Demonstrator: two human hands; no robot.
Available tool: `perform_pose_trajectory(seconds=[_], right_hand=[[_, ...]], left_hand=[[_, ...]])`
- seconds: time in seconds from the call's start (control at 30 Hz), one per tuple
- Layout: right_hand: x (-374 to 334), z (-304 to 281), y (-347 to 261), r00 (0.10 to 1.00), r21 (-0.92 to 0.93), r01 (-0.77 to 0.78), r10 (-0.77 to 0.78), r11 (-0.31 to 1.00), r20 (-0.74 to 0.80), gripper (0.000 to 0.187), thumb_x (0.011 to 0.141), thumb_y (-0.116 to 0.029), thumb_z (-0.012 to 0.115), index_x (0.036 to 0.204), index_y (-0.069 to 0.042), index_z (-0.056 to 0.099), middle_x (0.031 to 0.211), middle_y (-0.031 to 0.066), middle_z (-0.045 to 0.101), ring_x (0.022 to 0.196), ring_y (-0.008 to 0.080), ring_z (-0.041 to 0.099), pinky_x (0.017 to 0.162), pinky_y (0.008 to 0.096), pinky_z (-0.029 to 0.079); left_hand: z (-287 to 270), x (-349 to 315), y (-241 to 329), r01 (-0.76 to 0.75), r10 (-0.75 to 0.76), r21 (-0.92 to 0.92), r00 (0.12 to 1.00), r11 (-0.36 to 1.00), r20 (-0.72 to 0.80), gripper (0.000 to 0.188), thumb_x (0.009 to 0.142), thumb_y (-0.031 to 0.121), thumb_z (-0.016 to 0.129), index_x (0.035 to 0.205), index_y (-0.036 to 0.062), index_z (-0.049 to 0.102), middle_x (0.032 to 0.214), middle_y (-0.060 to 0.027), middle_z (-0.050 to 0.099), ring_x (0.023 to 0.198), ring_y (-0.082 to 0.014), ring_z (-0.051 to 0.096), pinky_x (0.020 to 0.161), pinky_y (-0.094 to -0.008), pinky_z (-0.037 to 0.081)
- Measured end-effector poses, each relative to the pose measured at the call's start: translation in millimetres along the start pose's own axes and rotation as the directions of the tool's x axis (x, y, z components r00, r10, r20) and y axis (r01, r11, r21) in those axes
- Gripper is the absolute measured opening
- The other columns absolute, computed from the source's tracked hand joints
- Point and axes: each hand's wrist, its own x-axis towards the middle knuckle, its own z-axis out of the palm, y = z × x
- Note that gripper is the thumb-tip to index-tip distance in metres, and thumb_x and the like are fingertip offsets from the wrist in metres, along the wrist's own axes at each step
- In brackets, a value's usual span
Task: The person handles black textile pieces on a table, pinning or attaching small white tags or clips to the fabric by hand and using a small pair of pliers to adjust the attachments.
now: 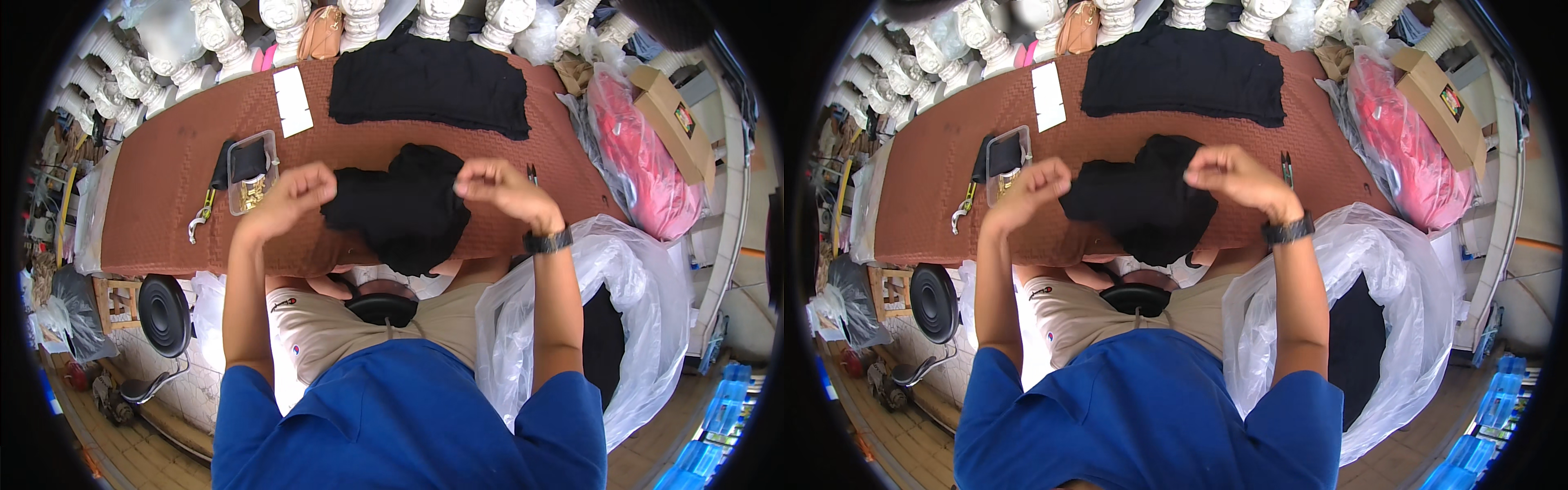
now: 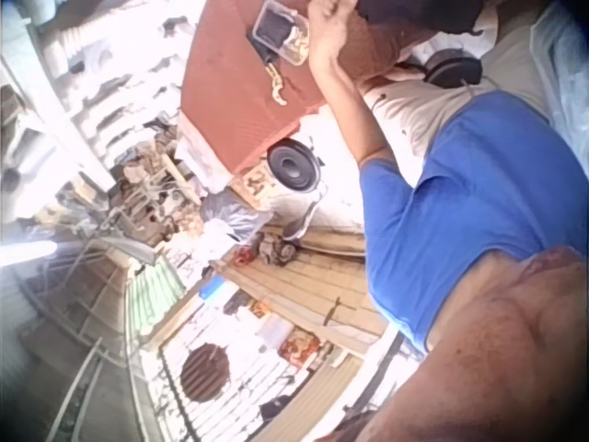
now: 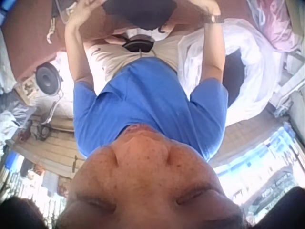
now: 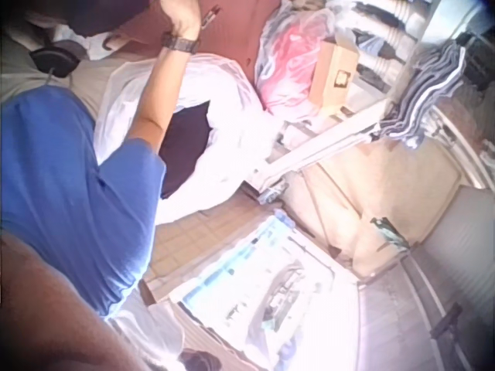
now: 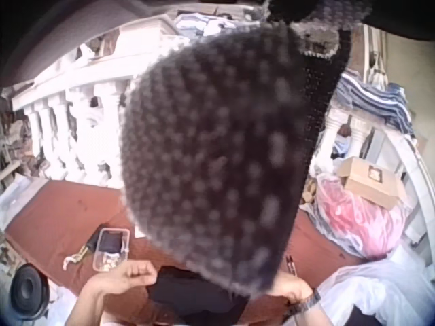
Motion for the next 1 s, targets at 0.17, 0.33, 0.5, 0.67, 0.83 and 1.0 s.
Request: perform_pose_trajectory(seconds=[0.17,0.33,0.5,0.67,0.83,1.0], right_hand=[[47,-21,45,0.997,0.794,0.050,0.014,0.606,-0.074,0.058,0.104,-0.055,0.047,0.131,-0.006,0.059,0.127,0.0065,0.066,0.114,0.0195,0.064,0.101,0.0365,0.049],[35,14,69,0.987,0.718,-0.036,0.136,0.695,-0.081,0.063,0.103,-0.045,0.053,0.143,0.004,0.046,0.139,0.0159,0.059,0.126,0.0245,0.059,0.106,0.0378,0.048],[36,-4,91,0.940,0.616,-0.048,0.244,0.786,-0.238,0.038,0.103,-0.023,0.061,0.127,0.006,0.058,0.123,0.0153,0.068,0.113,0.0199,0.066,0.100,0.0314,0.052],[29,-25,17,0.946,0.677,0.175,0.068,0.715,-0.316,0.038,0.105,-0.027,0.055,0.126,0.005,0.057,0.123,0.0143,0.067,0.110,0.0211,0.068,0.096,0.0336,0.056],[21,-59,-18,0.873,0.639,0.383,-0.035,0.667,-0.487,0.031,0.107,-0.024,0.051,0.123,0.001,0.060,0.120,0.0111,0.069,0.103,0.0188,0.070,0.091,0.0326,0.058],[-1,-75,-44,0.832,0.530,0.455,-0.130,0.716,-0.540,0.025,0.106,-0.018,0.054,0.120,0.000,0.063,0.116,0.0088,0.070,0.103,0.0166,0.069,0.090,0.0306,0.058]], left_hand=[[-24,60,-26,-0.010,-0.079,-0.832,0.995,0.554,-0.064,0.070,0.102,0.059,0.046,0.140,0.0004,0.051,0.135,-0.0146,0.061,0.122,-0.0245,0.062,0.102,-0.0383,0.050],[-2,47,-63,0.198,-0.233,-0.757,0.970,0.622,0.063,0.070,0.101,0.050,0.054,0.143,-0.0048,0.047,0.138,-0.0194,0.059,0.123,-0.0255,0.061,0.102,-0.0399,0.053],[-13,40,-40,0.334,-0.402,-0.498,0.915,0.800,-0.031,0.046,0.094,0.017,0.070,0.133,-0.0046,0.057,0.118,-0.0125,0.070,0.102,-0.0202,0.072,0.086,-0.0310,0.060],[-47,34,-33,-0.096,0.033,-0.906,0.995,0.411,-0.090,0.069,0.101,0.051,0.054,0.141,-0.0050,0.049,0.141,-0.0212,0.056,0.125,-0.0327,0.060,0.106,-0.0451,0.050],[-5,34,-32,-0.055,-0.133,-0.771,0.975,0.634,-0.179,0.075,0.101,0.055,0.051,0.146,-0.0038,0.044,0.148,-0.0185,0.050,0.133,-0.0359,0.052,0.113,-0.0512,0.042],[-21,36,3,-0.131,0.093,-0.905,0.990,0.404,-0.102,0.057,0.097,0.038,0.066,0.137,-0.0015,0.056,0.134,-0.0170,0.063,0.127,-0.0280,0.059,0.108,-0.0465,0.047]])
